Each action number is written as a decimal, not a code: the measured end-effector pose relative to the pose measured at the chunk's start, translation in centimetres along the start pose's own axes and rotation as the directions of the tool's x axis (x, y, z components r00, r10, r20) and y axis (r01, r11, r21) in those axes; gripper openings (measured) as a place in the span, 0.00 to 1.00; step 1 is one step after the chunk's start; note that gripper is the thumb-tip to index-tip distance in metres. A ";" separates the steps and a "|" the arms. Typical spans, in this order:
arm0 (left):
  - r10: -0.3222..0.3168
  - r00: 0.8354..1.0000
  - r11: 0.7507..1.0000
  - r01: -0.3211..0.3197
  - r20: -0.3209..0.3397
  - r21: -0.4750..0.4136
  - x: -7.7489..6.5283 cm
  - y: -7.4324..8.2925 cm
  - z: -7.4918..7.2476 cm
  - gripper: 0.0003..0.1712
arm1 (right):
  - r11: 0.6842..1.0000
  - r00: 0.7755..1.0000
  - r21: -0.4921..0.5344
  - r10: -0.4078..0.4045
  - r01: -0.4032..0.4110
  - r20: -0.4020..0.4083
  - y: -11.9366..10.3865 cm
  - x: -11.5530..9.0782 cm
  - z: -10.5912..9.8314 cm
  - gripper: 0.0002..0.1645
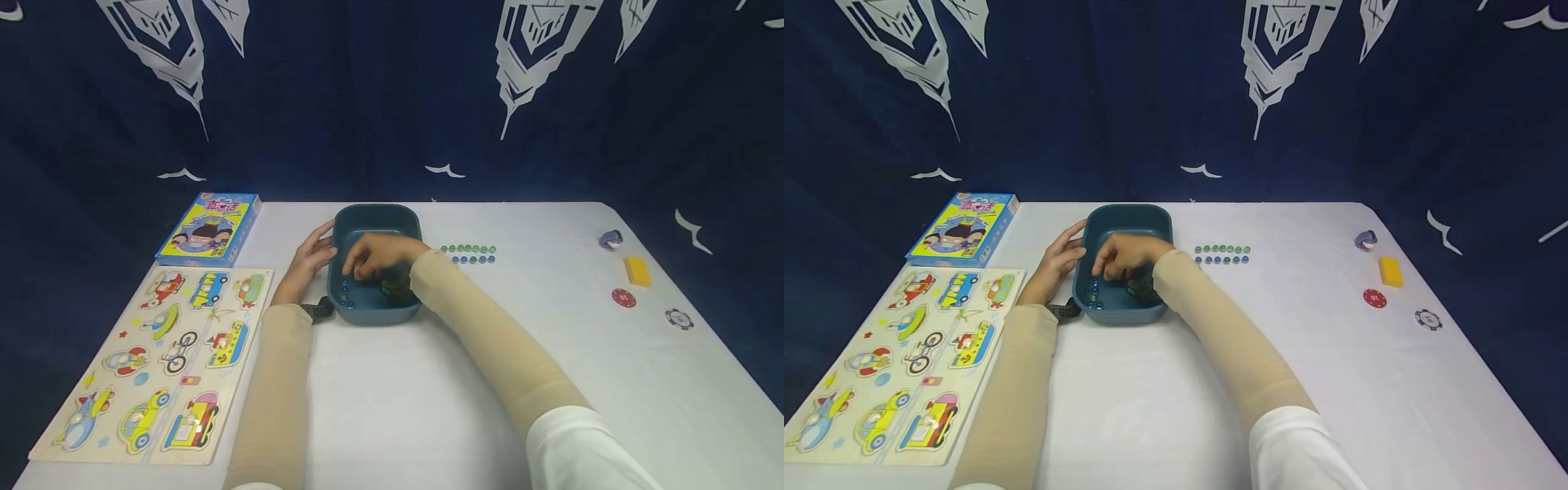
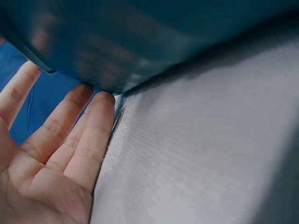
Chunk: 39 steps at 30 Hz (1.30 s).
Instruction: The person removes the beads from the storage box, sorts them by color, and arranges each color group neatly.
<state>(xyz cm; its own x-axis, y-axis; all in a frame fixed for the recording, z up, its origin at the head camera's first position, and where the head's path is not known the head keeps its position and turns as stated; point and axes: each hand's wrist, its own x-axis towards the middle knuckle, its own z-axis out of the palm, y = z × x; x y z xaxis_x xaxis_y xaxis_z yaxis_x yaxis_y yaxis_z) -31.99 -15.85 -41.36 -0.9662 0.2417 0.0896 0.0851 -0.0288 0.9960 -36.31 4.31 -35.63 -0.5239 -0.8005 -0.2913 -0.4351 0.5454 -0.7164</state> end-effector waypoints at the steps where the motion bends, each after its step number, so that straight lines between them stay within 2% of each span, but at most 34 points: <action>1: 0.000 1.000 1.000 0.000 0.005 -0.003 -0.2 0.3 0.1 0.38 | 1.000 1.000 0.009 0.009 -0.009 0.007 0.1 0.2 0.1 0.17; 5: 0.010 1.000 1.000 -0.010 0.006 0.016 -0.2 0.5 0.3 0.39 | 1.000 1.000 -0.008 0.018 -0.018 0.018 0.0 1.0 0.4 0.17; 11: 0.042 0.999 0.999 -0.042 -0.016 0.025 0.5 -1.3 0.0 0.38 | 0.992 0.999 -0.117 0.037 -0.037 -0.002 -0.5 2.0 1.0 0.12; 17: 0.041 0.999 0.999 -0.040 -0.020 0.018 0.6 -1.4 0.1 0.38 | 0.991 1.000 -0.128 0.031 -0.031 0.000 -0.3 1.6 0.7 0.09; 22: 0.027 0.999 0.999 -0.026 -0.023 0.028 0.5 -1.2 0.1 0.38 | 0.997 0.997 -0.045 -0.057 0.055 -0.047 -0.3 -0.2 -0.7 0.08; 25: 0.022 0.999 0.999 -0.021 -0.026 0.026 0.4 -1.1 0.0 0.38 | 0.992 0.987 0.006 -0.122 0.123 -0.100 -0.1 -1.5 -1.6 0.10; 28: 0.015 1.000 0.999 -0.014 -0.028 0.030 0.4 -0.9 0.1 0.38 | 0.984 0.976 0.066 -0.151 0.163 -0.160 0.3 -3.2 -2.2 0.12; 34: -0.012 1.000 1.000 0.013 -0.021 0.025 0.0 0.1 0.4 0.38 | 0.967 0.947 0.179 -0.121 0.179 -0.297 2.2 -6.9 -2.8 0.16; 39: -0.019 1.000 0.999 0.019 -0.004 0.027 -1.0 1.6 0.8 0.39 | 0.954 0.898 0.247 -0.045 0.168 -0.437 4.5 -10.2 -2.7 0.15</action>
<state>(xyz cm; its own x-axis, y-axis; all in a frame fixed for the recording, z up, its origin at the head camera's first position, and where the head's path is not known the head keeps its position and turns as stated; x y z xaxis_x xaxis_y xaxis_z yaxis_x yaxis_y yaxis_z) -30.71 -15.34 -39.81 -0.9685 0.2386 0.0710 0.0736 0.0021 0.9973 -34.92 15.60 -34.19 -0.7710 -0.6350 0.0473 -0.3221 0.3250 -0.8892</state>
